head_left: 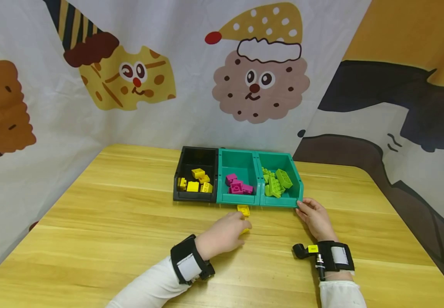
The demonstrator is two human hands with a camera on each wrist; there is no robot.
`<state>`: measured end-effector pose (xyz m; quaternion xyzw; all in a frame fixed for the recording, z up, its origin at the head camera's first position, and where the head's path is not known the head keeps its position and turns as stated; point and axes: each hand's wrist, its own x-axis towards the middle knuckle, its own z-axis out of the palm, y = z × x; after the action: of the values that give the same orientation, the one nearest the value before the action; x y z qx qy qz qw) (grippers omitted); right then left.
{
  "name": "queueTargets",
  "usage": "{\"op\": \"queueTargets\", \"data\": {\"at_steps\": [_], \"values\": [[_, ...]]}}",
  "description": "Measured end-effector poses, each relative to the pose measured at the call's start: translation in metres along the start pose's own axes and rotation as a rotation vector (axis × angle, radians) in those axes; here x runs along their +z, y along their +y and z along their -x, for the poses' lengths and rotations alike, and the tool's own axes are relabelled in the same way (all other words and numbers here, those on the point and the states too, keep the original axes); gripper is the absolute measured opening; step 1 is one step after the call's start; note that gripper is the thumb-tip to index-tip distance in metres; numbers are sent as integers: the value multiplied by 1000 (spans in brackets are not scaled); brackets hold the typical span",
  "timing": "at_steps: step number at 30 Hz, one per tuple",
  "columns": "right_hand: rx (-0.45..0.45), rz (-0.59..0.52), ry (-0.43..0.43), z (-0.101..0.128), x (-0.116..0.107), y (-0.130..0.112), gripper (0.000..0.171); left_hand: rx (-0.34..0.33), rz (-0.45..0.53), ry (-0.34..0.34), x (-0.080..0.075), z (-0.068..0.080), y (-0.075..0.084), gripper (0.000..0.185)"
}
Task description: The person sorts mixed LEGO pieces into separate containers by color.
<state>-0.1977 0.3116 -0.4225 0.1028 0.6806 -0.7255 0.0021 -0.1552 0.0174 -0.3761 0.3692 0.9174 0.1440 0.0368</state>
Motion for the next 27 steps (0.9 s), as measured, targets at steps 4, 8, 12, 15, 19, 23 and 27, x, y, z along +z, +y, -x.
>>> {"op": "queueTargets", "data": {"at_steps": [4,8,12,15,19,23,27], "values": [[2,0,-1,1,0,0,6,-15,29,13,0,-1,0,28],[0,-1,-4,1,0,0,6,-16,28,8,4,-1,-1,34],[-2,3,-7,0,0,0,6,-17,25,-7,7,-1,-3,34],[-2,4,-8,0,0,-1,5,-31,46,-10,7,-1,-4,28],[0,1,-4,0,0,-1,5,-51,61,-21,7,-3,-6,28],[2,-1,1,0,1,-1,5,-60,60,-38,7,-3,-7,33],[2,-5,-2,0,0,-1,4,-46,50,-38,8,-3,-6,31]]}}
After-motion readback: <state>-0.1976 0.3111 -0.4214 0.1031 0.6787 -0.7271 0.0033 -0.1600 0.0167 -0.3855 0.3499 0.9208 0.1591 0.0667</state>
